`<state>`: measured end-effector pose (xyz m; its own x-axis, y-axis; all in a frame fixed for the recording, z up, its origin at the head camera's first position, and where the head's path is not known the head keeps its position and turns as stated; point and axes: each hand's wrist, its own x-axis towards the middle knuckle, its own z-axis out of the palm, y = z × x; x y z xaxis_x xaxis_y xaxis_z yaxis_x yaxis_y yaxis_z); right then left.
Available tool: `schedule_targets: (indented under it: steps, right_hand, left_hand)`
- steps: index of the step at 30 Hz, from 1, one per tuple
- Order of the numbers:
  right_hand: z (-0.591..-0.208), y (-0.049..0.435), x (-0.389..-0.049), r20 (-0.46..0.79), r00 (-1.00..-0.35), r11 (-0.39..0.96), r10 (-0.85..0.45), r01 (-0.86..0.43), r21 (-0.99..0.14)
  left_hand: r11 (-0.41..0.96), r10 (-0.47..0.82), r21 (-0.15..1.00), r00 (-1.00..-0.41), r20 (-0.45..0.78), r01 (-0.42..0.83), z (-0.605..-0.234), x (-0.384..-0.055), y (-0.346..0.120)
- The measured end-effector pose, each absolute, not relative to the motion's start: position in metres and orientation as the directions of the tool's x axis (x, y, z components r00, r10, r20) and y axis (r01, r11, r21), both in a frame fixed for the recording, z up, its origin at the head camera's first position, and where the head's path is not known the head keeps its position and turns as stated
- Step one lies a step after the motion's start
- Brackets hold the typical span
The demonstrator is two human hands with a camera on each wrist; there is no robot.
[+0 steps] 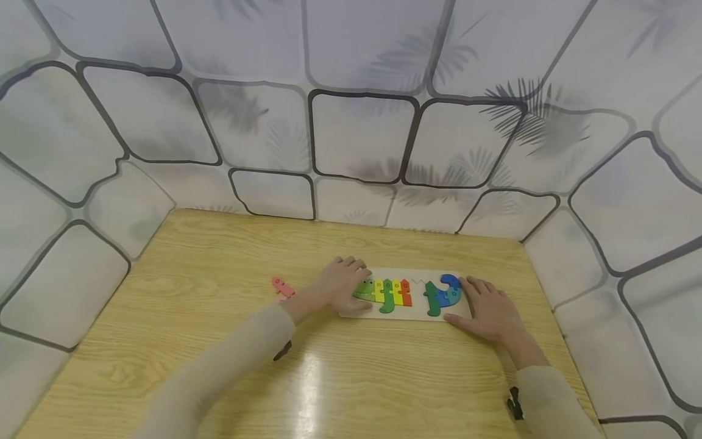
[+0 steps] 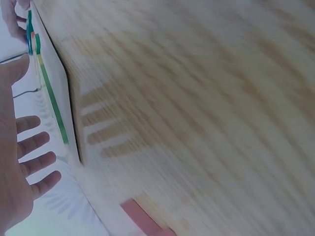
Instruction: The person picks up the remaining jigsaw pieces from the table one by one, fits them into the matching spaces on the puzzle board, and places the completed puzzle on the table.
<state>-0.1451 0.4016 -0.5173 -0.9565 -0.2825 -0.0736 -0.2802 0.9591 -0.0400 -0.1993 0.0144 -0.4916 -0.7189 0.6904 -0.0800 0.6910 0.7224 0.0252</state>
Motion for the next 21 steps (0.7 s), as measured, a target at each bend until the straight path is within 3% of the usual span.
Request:
schedule_targets:
  steps: [21]
  right_hand:
    - [-0.523, 0.404, -0.146, -0.063, -0.958, 0.959, -0.281, -0.279, -0.04]
  left_hand:
    - [0.746, 0.666, 0.039, -0.743, -0.063, 0.665, -0.494, -0.177, -0.037]
